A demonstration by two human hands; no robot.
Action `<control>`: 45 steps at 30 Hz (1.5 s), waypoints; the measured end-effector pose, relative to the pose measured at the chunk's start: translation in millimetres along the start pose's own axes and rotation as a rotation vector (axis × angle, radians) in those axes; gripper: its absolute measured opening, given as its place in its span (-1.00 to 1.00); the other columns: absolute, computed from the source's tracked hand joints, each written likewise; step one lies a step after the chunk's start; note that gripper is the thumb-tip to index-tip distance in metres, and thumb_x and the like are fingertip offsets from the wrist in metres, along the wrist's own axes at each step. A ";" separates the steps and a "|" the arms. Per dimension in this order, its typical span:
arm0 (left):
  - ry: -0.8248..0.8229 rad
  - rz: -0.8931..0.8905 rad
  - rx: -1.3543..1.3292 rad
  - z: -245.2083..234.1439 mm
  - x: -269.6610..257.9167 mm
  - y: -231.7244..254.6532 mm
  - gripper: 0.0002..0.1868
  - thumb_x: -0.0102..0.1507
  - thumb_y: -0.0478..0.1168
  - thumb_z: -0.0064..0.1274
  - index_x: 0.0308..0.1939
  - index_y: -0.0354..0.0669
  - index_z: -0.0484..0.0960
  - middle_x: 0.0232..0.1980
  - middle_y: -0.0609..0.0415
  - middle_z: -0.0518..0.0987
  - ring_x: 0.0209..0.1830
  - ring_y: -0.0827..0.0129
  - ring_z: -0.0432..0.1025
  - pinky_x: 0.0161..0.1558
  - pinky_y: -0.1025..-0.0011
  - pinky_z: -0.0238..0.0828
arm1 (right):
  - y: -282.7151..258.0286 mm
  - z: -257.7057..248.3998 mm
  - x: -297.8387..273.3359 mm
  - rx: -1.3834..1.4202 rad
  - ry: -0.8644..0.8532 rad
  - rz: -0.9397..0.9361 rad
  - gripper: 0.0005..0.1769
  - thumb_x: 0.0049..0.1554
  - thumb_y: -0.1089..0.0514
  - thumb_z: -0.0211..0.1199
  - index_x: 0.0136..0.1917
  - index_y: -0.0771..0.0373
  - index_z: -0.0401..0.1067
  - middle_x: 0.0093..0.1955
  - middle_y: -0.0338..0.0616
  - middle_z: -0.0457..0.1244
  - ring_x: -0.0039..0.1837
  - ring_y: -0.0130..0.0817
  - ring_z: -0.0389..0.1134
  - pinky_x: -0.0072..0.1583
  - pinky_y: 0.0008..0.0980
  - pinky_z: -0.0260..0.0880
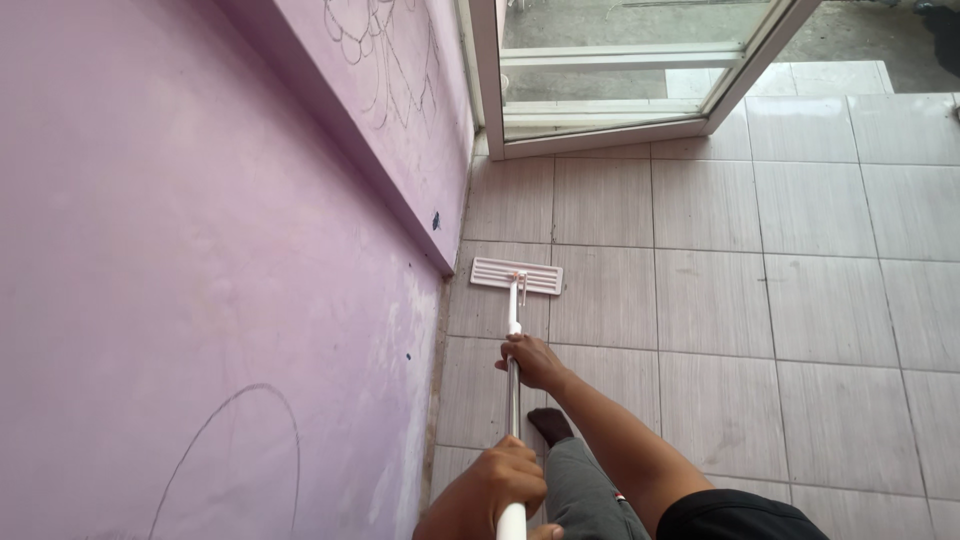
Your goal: The person mops a tiled floor using a flat mop, moving the mop head back and forth across the tiles and into the corner near a glass door.
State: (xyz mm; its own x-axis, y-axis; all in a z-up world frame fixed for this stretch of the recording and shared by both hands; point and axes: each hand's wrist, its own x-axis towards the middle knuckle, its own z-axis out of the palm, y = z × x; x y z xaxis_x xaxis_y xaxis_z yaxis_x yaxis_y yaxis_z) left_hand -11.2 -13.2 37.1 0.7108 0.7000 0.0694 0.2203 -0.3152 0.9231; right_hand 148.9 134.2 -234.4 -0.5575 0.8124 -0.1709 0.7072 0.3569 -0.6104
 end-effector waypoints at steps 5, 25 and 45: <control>0.035 0.089 -0.040 66.9 -71.9 -3.7 -0.50 0.37 0.00 0.03 -0.61 -0.11 0.38 -0.60 0.15 0.37 -0.50 0.37 0.32 0.11 0.35 0.33 | -44.1 39.4 -70.8 -0.022 -0.004 -0.037 -0.70 0.16 -0.01 0.33 -0.24 0.27 0.47 -0.14 -0.07 0.32 -0.05 -0.12 0.38 0.02 -0.12 0.44; 0.069 0.074 -0.013 109.6 -80.6 -15.1 -0.44 0.33 0.06 0.13 -0.63 -0.12 0.31 -0.58 0.11 0.32 -0.40 0.35 0.29 0.11 0.35 0.30 | -8.8 82.6 -83.4 -0.114 0.043 0.120 -0.74 0.21 -0.08 0.18 -0.07 0.12 0.48 0.45 -0.05 0.20 0.48 -0.08 0.18 0.51 0.18 -0.01; 0.001 0.031 -0.014 8.1 61.0 -37.1 -0.61 0.12 -0.06 0.22 -0.64 -0.16 0.42 -0.54 0.09 0.43 -0.37 0.27 0.34 0.18 0.38 0.30 | 82.7 -17.0 37.6 -0.102 -0.060 0.182 -0.67 0.18 -0.15 0.26 -0.06 0.15 0.48 0.48 -0.08 0.16 0.63 0.00 -0.04 0.56 0.13 0.00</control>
State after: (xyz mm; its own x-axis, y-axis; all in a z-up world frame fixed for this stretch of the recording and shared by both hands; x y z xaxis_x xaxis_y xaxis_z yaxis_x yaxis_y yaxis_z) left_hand 29.4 36.0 4.0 0.7166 0.6905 0.0984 0.1886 -0.3276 0.9258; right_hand 193.9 202.1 -278.2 -0.4393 0.8401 -0.3182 0.8369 0.2540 -0.4848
